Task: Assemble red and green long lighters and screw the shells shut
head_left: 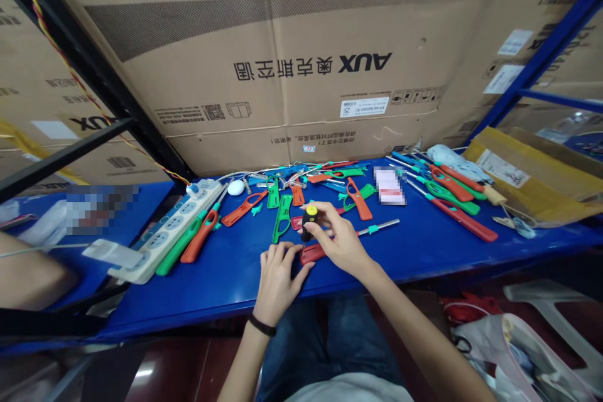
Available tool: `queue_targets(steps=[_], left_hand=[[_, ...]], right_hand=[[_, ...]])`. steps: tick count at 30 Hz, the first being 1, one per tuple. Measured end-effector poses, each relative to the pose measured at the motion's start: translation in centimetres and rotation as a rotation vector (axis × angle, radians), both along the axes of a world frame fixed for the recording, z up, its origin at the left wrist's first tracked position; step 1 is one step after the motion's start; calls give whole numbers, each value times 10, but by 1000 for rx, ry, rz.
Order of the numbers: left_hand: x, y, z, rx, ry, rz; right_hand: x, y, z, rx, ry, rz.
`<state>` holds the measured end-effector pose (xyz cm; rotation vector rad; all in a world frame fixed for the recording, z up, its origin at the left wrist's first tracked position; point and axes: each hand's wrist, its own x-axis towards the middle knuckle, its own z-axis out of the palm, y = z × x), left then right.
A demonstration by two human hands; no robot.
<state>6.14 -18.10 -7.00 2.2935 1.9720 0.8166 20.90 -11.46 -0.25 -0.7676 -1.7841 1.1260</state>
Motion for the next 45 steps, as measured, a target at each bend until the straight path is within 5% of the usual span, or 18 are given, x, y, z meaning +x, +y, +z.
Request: queue_targets(steps=[20,34,45], left_hand=[[0,0,0,11,-11,1],[0,0,-2,13,-18,-3],[-1,0,-2,-4,-34,-11]], right_hand=[[4,2,3,19,-29,-2],[-35,7,-9,-219,314,226],[-41,2,-8,-210,392,210]])
